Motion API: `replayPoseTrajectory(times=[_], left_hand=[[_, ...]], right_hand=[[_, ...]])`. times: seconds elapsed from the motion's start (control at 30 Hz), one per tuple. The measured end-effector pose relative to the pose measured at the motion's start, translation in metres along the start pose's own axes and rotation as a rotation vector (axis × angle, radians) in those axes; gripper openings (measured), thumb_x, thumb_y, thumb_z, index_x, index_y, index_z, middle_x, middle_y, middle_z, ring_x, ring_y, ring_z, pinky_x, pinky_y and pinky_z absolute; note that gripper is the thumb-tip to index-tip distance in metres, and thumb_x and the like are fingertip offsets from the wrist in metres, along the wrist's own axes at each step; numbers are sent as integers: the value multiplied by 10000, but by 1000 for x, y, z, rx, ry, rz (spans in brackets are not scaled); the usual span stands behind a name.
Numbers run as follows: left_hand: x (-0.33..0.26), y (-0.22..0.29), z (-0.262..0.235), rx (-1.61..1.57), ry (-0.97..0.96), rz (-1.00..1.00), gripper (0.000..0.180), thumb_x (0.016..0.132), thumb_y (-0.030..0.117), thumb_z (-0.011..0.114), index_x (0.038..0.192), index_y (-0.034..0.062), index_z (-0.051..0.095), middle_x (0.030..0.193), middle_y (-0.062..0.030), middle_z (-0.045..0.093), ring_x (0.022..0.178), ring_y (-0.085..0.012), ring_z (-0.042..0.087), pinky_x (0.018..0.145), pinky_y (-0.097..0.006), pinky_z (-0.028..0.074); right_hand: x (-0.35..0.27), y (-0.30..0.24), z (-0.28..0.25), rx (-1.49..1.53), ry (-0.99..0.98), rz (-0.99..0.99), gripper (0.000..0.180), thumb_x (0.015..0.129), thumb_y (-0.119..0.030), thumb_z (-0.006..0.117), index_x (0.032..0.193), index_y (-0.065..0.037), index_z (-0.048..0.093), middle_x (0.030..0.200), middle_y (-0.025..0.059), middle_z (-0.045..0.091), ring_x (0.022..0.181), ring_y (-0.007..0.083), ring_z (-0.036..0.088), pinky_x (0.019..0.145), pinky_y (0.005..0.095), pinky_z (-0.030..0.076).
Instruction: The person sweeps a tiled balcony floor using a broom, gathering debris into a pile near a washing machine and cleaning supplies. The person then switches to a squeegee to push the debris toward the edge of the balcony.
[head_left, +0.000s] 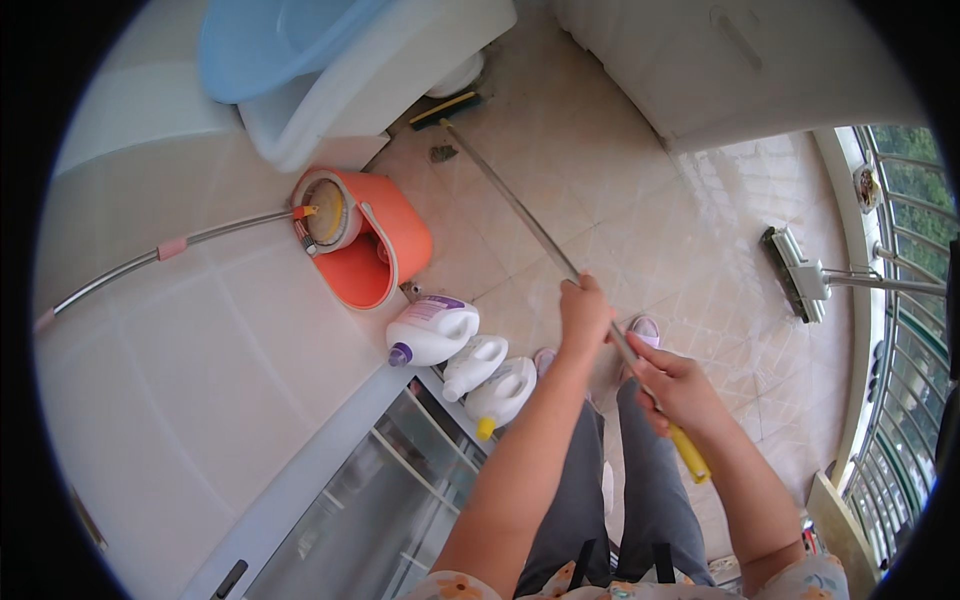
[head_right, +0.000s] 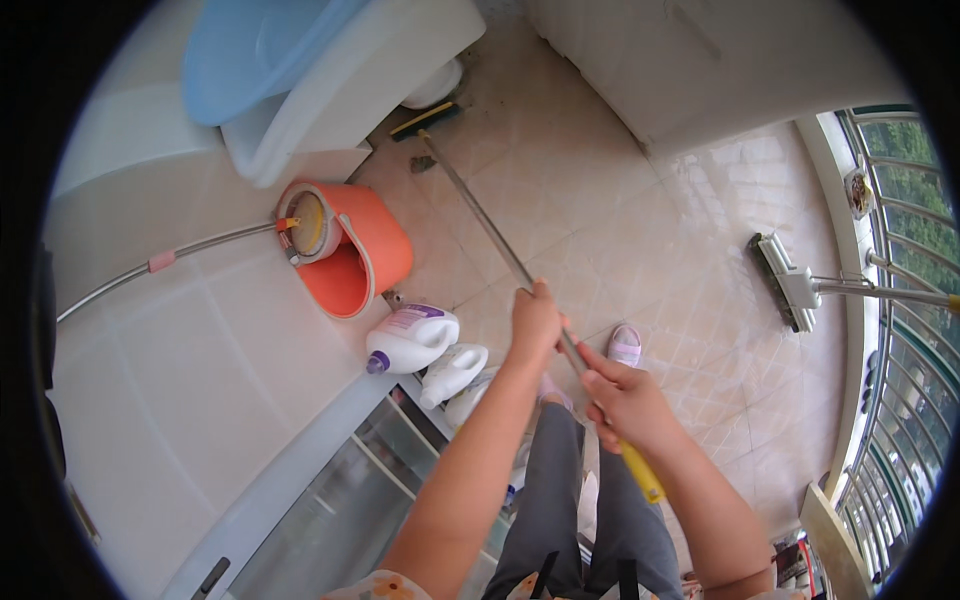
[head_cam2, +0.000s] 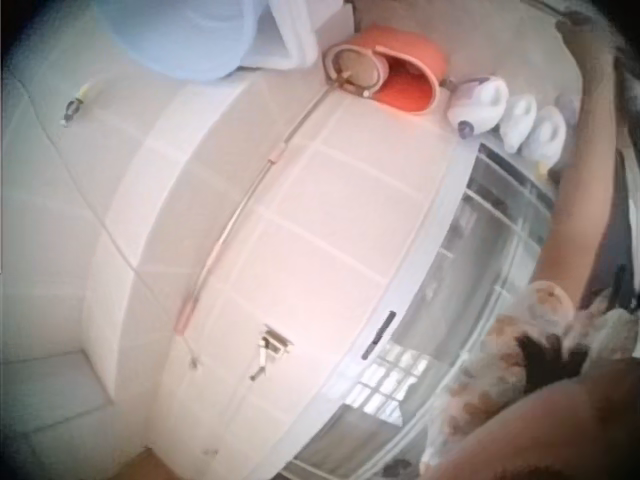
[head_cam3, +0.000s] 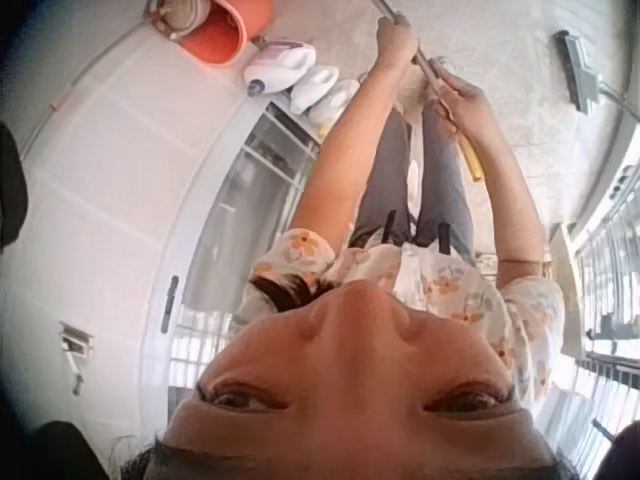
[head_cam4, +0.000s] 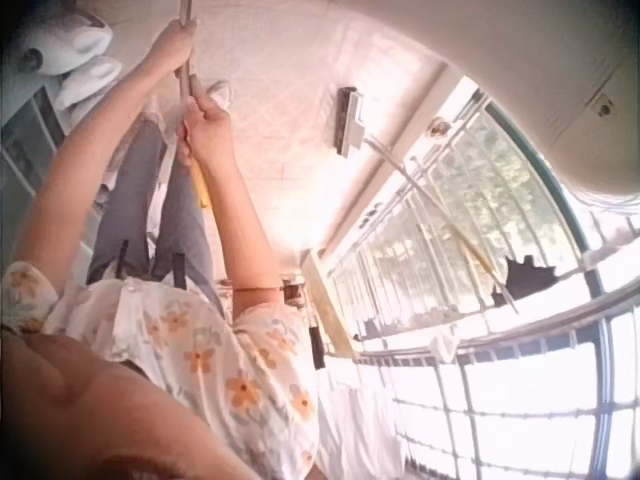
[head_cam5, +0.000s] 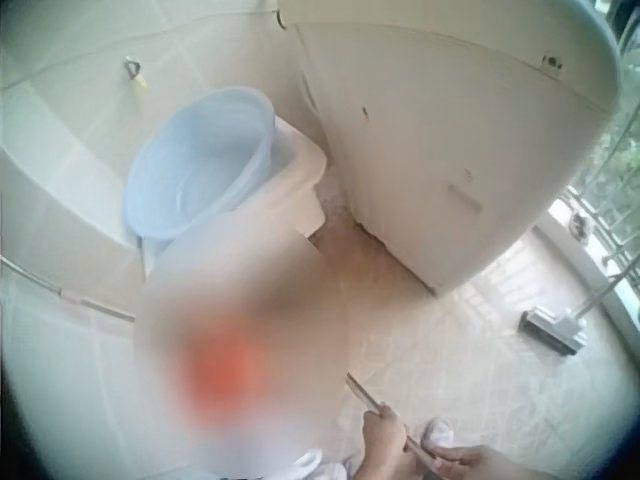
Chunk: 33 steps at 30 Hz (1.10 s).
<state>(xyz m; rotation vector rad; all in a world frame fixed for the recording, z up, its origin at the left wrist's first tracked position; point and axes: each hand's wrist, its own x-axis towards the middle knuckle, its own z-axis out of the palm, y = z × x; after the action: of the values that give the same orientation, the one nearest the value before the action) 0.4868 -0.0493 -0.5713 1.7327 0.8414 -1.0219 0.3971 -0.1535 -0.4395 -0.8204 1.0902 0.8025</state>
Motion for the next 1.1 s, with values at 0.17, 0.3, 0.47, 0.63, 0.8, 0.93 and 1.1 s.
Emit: replayPoseTrajectory(times=[0.17,0.3,0.47,0.63,0.8,0.93,1.1], left_hand=[[49,19,-67,323,38,68,420,993,315,382,1028,-103,410,646,-221,611,409,-301,579,317,-384,430],[92,37,-103,553,42,82,317,955,201,411,949,-100,511,655,-231,628,454,-297,610,349,-387,449],[140,80,-147,896,63,127,247,894,92,440,799,-73,598,616,-211,632,508,-290,643,414,-400,486],[116,41,-142,762,49,203,326,919,201,473,796,-80,584,612,-208,627,567,-309,660,494,-429,511],[41,2,-115,586,66,95,396,963,266,426,1087,-109,457,738,-259,648,613,-350,668,581,-435,532],[91,48,-133,680,67,222,297,938,186,420,956,-77,557,725,-208,658,639,-327,670,522,-439,516],[171,121,-167,595,94,146,406,1001,356,376,775,39,489,615,-94,520,465,-224,526,431,-384,454]], right_hand=[[58,18,53,224,-159,-8,464,1016,-245,475,1470,-222,379,649,6,450,423,94,377,377,254,336],[102,20,82,419,-297,1,499,1021,-264,460,1496,-214,318,662,7,462,433,96,377,383,257,336],[155,3,126,526,-411,-110,516,1017,-289,469,1496,-184,310,659,8,480,426,99,380,388,258,334],[125,25,118,412,-317,-115,507,1014,-278,476,1489,-173,330,643,11,485,410,111,394,383,262,338],[51,69,101,683,-305,39,482,1016,-258,475,1476,-166,362,667,20,488,402,127,415,369,276,342],[95,14,111,635,-383,-2,489,1016,-273,474,1482,-200,345,665,13,481,429,110,405,374,263,336],[163,-38,145,519,-405,-214,481,1006,-284,490,1455,-140,395,652,22,500,440,98,407,394,251,342]])
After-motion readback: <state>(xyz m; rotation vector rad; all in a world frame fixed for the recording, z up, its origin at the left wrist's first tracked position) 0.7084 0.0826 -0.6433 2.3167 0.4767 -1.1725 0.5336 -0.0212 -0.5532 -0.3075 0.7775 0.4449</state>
